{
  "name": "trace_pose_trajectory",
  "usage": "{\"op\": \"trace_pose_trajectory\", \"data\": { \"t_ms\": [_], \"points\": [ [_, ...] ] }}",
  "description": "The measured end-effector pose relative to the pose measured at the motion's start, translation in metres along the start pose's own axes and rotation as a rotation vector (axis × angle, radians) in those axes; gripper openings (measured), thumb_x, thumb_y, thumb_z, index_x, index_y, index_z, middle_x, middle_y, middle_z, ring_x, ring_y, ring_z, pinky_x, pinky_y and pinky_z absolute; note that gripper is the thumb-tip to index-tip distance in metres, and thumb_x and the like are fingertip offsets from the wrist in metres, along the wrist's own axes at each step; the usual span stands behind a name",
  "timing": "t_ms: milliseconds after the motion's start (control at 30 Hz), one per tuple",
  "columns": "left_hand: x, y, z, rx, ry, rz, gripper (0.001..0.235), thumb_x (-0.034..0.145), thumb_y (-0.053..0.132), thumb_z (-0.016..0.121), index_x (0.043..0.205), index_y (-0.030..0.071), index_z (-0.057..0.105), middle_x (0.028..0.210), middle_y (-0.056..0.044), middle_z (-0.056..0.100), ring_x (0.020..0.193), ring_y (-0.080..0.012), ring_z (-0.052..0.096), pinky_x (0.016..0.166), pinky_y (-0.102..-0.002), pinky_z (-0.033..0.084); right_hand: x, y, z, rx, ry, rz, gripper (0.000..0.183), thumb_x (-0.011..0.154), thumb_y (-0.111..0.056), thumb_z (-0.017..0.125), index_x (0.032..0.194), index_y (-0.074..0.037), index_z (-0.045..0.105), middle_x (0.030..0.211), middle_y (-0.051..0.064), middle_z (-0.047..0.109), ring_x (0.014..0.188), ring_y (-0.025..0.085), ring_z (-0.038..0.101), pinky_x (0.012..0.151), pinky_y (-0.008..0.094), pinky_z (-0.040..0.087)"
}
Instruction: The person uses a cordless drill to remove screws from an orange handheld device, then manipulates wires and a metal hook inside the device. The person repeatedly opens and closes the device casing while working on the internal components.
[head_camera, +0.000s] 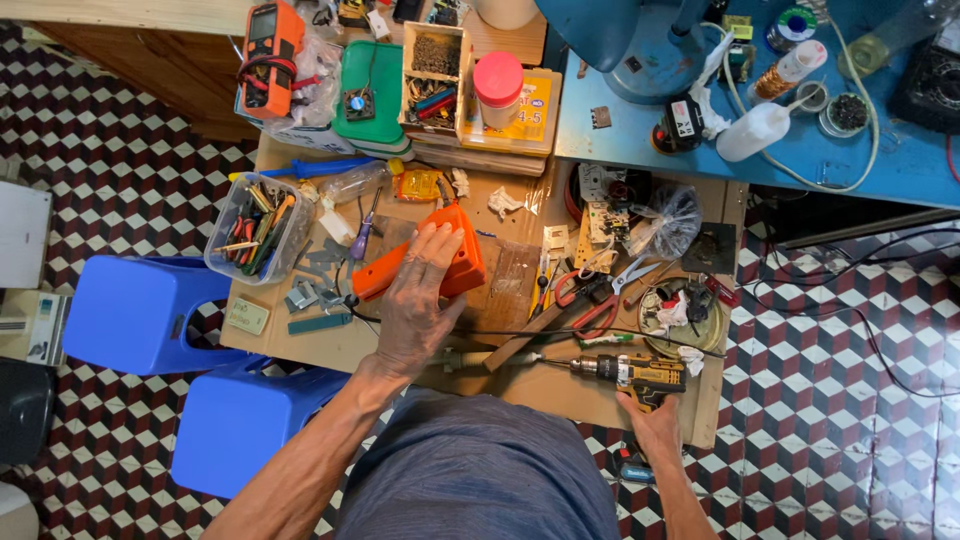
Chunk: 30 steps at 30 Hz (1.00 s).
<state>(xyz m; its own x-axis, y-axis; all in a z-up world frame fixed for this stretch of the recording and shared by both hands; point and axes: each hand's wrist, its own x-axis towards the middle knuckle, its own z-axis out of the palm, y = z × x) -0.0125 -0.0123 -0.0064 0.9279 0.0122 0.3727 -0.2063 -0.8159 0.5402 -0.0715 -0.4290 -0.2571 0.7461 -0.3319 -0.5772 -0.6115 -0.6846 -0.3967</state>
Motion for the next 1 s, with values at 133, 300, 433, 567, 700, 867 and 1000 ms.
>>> {"op": "trace_pose_trajectory", "data": {
  "t_ms": [133, 300, 433, 567, 700, 867, 1000],
  "points": [
    [-0.004, -0.003, 0.002, 0.013, -0.001, -0.005, 0.087, 0.069, -0.001, 0.084, 0.147, 0.009, 0.048, 0.152, -0.012, 0.050, 0.147, -0.0361, 0.042, 0.122, -0.046, 0.036, 0.016, 0.011, 0.015, 0.017, -0.018, -0.011, 0.099, 0.072, -0.055, 0.081, 0.140, 0.008, 0.046, 0.129, 0.030, 0.065, 0.121, 0.043, 0.064, 0.105, 0.048, 0.048],
    [-0.004, -0.001, 0.005, -0.006, 0.020, 0.053, 0.090, 0.067, -0.004, 0.085, 0.148, 0.008, 0.046, 0.152, -0.013, 0.051, 0.146, -0.0349, 0.043, 0.121, -0.047, 0.033, 0.021, -0.006, -0.011, -0.346, -0.117, -0.040, 0.079, 0.083, -0.056, 0.077, 0.124, 0.010, 0.062, 0.120, 0.031, 0.068, 0.114, 0.041, 0.067, 0.100, 0.047, 0.052],
    [-0.001, 0.002, 0.005, 0.024, 0.008, 0.072, 0.089, 0.066, -0.004, 0.083, 0.147, 0.009, 0.049, 0.150, -0.012, 0.053, 0.146, -0.0351, 0.044, 0.123, -0.045, 0.038, -0.024, -0.088, -0.049, 0.181, 0.053, 0.018, 0.063, 0.095, -0.049, 0.066, 0.117, 0.010, 0.071, 0.110, 0.030, 0.073, 0.102, 0.039, 0.070, 0.093, 0.048, 0.055],
    [-0.001, 0.005, 0.012, 0.022, 0.007, 0.135, 0.082, 0.071, -0.002, 0.081, 0.146, 0.008, 0.050, 0.149, -0.013, 0.053, 0.145, -0.0339, 0.045, 0.124, -0.046, 0.038, -0.074, -0.222, -0.043, 0.754, -0.525, -0.281, 0.058, 0.091, -0.046, 0.062, 0.130, -0.002, 0.064, 0.121, 0.017, 0.074, 0.108, 0.025, 0.070, 0.100, 0.039, 0.053],
    [0.001, 0.009, 0.018, 0.020, 0.034, 0.172, 0.071, 0.080, 0.001, 0.076, 0.147, 0.008, 0.051, 0.149, -0.013, 0.054, 0.145, -0.0323, 0.047, 0.123, -0.043, 0.040, -0.115, -0.302, -0.039, 0.868, -0.826, -0.351, 0.068, 0.091, -0.053, 0.063, 0.138, -0.004, 0.057, 0.132, 0.013, 0.065, 0.122, 0.024, 0.062, 0.106, 0.041, 0.049],
    [0.001, 0.008, 0.021, 0.041, 0.006, 0.301, 0.059, 0.090, 0.007, 0.066, 0.147, 0.006, 0.051, 0.150, -0.012, 0.055, 0.146, -0.0309, 0.048, 0.127, -0.042, 0.038, -0.123, -0.330, -0.046, 1.118, -0.880, -0.158, 0.066, 0.090, -0.055, 0.060, 0.137, -0.008, 0.058, 0.123, 0.011, 0.066, 0.113, 0.025, 0.063, 0.097, 0.045, 0.051],
    [0.003, 0.009, 0.022, 0.043, -0.002, 0.469, 0.057, 0.094, 0.015, 0.064, 0.148, 0.006, 0.051, 0.150, -0.010, 0.051, 0.148, -0.0283, 0.046, 0.129, -0.046, 0.035, -0.106, -0.334, -0.045, 1.222, -0.880, -0.103, 0.056, 0.091, -0.047, 0.065, 0.133, -0.009, 0.060, 0.118, 0.006, 0.065, 0.107, 0.020, 0.064, 0.091, 0.041, 0.055]
  ]
}}
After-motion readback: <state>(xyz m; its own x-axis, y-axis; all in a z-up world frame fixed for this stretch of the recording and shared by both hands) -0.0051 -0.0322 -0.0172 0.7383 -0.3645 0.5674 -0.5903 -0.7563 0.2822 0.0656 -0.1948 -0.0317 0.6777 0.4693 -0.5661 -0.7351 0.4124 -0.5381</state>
